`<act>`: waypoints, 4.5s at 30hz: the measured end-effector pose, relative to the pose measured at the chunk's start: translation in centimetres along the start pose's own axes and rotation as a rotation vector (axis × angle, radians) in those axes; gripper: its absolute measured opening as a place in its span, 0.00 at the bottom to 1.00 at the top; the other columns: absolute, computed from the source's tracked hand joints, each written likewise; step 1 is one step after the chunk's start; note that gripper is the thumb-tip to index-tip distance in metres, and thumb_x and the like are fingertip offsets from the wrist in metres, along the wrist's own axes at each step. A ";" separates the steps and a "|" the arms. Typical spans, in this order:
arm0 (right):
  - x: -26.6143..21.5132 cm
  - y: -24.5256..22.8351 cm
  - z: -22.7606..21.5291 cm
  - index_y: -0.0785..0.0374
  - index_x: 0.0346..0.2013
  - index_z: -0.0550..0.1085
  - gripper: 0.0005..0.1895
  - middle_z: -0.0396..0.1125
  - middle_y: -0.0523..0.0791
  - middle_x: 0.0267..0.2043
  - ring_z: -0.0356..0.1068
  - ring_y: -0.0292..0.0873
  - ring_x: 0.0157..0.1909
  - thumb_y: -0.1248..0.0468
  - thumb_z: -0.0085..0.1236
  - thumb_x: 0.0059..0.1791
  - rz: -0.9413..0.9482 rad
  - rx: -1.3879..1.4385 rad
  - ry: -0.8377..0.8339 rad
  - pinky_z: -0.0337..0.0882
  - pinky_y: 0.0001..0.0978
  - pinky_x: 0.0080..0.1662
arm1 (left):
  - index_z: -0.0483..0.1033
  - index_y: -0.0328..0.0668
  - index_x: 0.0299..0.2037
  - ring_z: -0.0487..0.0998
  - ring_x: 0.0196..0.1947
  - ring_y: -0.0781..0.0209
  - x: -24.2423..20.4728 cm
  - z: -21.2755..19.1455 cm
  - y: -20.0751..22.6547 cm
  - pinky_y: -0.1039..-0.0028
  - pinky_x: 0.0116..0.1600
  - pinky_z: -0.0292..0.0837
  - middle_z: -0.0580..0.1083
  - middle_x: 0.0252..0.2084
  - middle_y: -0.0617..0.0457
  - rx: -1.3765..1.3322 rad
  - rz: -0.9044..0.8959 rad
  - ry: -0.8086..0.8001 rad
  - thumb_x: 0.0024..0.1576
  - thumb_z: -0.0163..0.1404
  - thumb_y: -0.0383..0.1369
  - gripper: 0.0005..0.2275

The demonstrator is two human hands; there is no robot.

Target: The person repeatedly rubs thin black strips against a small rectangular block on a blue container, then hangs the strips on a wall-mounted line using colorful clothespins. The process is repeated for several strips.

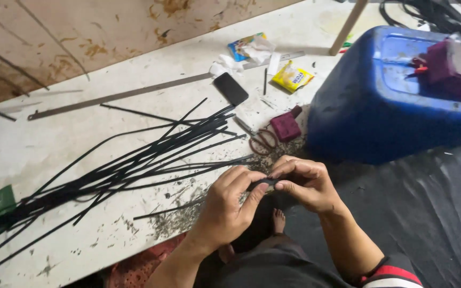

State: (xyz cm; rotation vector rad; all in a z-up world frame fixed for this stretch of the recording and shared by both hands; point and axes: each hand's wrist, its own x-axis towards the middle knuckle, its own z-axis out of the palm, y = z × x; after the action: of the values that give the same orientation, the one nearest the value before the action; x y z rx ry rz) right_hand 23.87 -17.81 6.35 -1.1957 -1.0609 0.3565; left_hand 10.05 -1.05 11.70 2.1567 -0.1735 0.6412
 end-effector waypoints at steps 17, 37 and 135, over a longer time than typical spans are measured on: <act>-0.8 -7.8 -22.6 0.65 0.42 0.78 0.08 0.75 0.46 0.35 0.72 0.40 0.32 0.64 0.56 0.53 0.119 -0.433 -0.069 0.69 0.28 0.35 | 0.78 0.41 0.36 0.80 0.32 0.60 19.1 8.8 1.2 0.72 0.39 0.71 0.79 0.33 0.55 0.062 0.144 -0.406 0.59 0.54 0.30 0.02; 3.0 -11.3 -30.8 0.61 0.41 0.74 0.04 0.71 0.44 0.36 0.73 0.44 0.33 0.64 0.55 0.53 0.103 -1.025 0.054 0.72 0.33 0.38 | 0.79 0.45 0.42 0.82 0.36 0.62 32.7 14.4 -2.2 0.74 0.41 0.73 0.81 0.37 0.56 -0.001 0.243 -0.641 0.58 0.55 0.38 0.08; -2.4 -5.2 -44.7 0.51 0.35 0.80 0.08 0.70 0.40 0.35 0.68 0.47 0.38 0.65 0.54 0.53 -0.216 -1.372 0.146 0.65 0.38 0.39 | 0.76 0.46 0.31 0.78 0.33 0.43 36.6 32.5 -3.5 0.62 0.38 0.76 0.71 0.31 0.50 0.012 0.404 -0.602 0.54 0.51 0.26 0.03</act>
State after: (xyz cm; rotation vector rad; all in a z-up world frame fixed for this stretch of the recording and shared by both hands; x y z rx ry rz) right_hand 57.67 -47.35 10.51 -2.2060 -1.2896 -0.7709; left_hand 55.17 -20.36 11.33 2.2877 -0.9445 0.1851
